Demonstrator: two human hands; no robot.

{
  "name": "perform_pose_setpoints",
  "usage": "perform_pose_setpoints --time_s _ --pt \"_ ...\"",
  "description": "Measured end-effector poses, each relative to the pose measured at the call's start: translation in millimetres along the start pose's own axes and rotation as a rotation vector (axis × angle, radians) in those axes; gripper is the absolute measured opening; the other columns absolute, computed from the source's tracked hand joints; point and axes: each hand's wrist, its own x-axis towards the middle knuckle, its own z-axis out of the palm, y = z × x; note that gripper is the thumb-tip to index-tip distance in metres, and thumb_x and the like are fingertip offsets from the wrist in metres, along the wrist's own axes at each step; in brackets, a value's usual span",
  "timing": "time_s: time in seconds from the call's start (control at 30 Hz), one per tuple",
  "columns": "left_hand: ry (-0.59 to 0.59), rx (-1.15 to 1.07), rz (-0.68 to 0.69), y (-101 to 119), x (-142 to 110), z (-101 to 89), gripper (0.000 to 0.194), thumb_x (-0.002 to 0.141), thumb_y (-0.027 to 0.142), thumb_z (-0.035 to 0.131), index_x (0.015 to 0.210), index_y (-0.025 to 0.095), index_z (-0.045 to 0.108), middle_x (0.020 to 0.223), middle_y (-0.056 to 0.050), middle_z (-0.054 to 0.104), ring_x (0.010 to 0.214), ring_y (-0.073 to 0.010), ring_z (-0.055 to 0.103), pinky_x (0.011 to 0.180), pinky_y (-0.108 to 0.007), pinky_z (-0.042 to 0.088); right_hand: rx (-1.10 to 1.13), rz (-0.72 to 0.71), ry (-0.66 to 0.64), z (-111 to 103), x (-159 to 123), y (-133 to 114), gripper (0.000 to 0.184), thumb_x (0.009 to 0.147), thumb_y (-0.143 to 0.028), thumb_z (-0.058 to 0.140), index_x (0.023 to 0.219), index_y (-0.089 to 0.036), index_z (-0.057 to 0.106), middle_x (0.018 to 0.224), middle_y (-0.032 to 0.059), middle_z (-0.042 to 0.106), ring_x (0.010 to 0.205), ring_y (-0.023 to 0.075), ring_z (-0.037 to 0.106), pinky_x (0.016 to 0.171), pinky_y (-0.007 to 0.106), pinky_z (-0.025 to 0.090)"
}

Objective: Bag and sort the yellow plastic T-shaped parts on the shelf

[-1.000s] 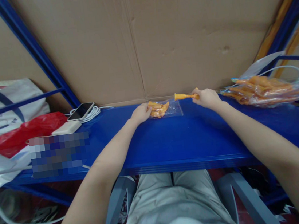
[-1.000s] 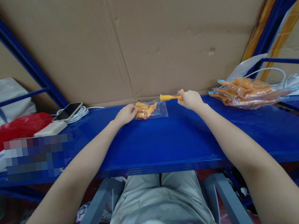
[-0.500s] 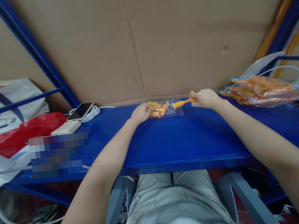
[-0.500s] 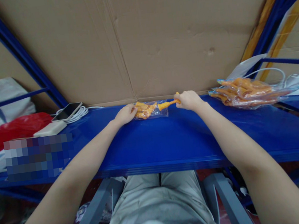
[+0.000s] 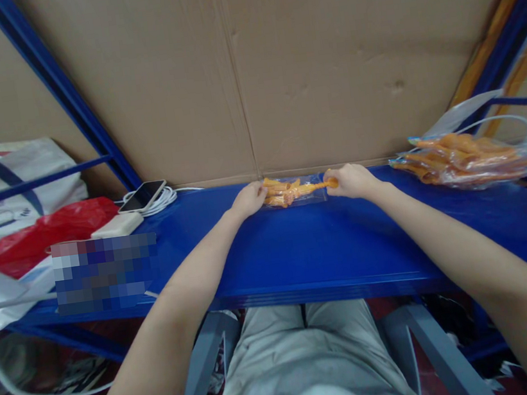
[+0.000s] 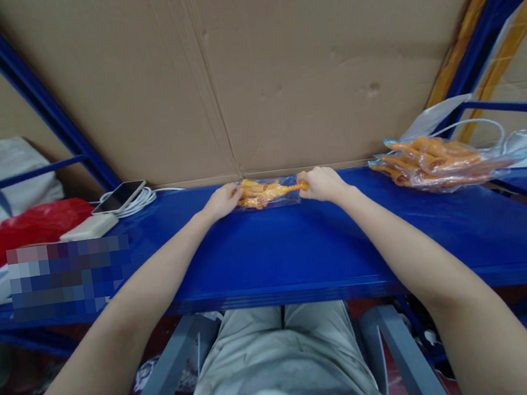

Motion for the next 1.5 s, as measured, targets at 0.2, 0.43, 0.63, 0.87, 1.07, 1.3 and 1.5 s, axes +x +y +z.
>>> perform_pose_setpoints --time_s 0.2,0.43,0.63,0.87,1.07,1.3,1.5 --pt "0.029 -0.101 0.07 -2.6 6.5 9.8 0.039 0.1 0.028 0.04 0.107 0.015 0.075 0.114 -0.01 0.077 0.111 -0.0229 0.069 0.1 -0.032 0.052 0.15 0.027 0.029 9.0 5.4 7.3 0.03 0.078 -0.031 0.063 0.104 -0.025 0.076 0.081 0.0031 0.077 0.082 0.0229 0.072 0.069 0.027 0.047" --pt "0.038 -0.14 0.107 -0.1 7.5 13.3 0.037 0.099 0.025 0.042 0.106 0.015 0.077 0.115 -0.009 0.077 0.115 -0.0215 0.068 0.106 -0.033 0.049 0.498 0.054 -0.034 15.9 7.3 11.9 0.027 0.074 -0.019 0.064 0.098 -0.018 0.075 0.057 -0.004 0.066 0.051 0.0122 0.063 0.057 0.02 0.048" --pt "0.045 -0.181 0.135 1.5 6.3 13.1 0.036 0.099 0.025 0.044 0.112 0.017 0.076 0.122 -0.008 0.075 0.117 -0.0208 0.067 0.108 -0.035 0.049 0.703 0.173 -0.108 18.0 7.0 11.9 0.023 0.074 -0.015 0.064 0.095 -0.016 0.073 0.051 -0.0052 0.063 0.041 0.0098 0.057 0.047 0.019 0.047" --pt "0.03 -0.207 0.184 5.7 4.8 13.8 0.036 0.099 0.025 0.043 0.119 0.014 0.072 0.128 -0.011 0.072 0.123 -0.0215 0.065 0.111 -0.036 0.046 0.535 0.075 -0.065 21.4 7.7 6.3 0.026 0.077 -0.018 0.064 0.1 -0.018 0.076 0.05 -0.0059 0.062 0.05 0.0123 0.064 0.058 0.02 0.05" --pt "-0.003 -0.191 0.349 15.6 -4.2 7.9 0.048 0.101 0.025 0.041 0.147 0.017 0.053 0.151 -0.01 0.056 0.142 -0.0209 0.049 0.122 -0.038 0.034 0.561 0.017 0.019 26.6 13.5 12.0 0.034 0.085 -0.031 0.066 0.114 -0.016 0.077 0.064 -0.0007 0.071 0.06 0.0146 0.066 0.063 0.022 0.047" --pt "-0.063 -0.12 0.419 18.7 -4.6 6.5 0.047 0.103 0.028 0.039 0.146 0.022 0.055 0.153 -0.007 0.054 0.145 -0.0198 0.045 0.124 -0.038 0.03 0.871 0.231 0.04 35.2 18.6 15.5 0.049 0.083 -0.03 0.075 0.129 -0.013 0.068 0.068 -0.0002 0.069 0.049 0.0103 0.053 0.051 0.022 0.044" --pt "-0.042 -0.153 0.443 16.0 -0.6 10.2 0.045 0.103 0.029 0.039 0.142 0.021 0.059 0.151 -0.008 0.057 0.144 -0.021 0.047 0.123 -0.04 0.033 1.193 0.429 -0.039 30.0 15.9 7.2 0.036 0.08 -0.025 0.081 0.112 -0.012 0.069 0.063 -0.0008 0.065 0.045 0.0074 0.048 0.043 0.019 0.043"
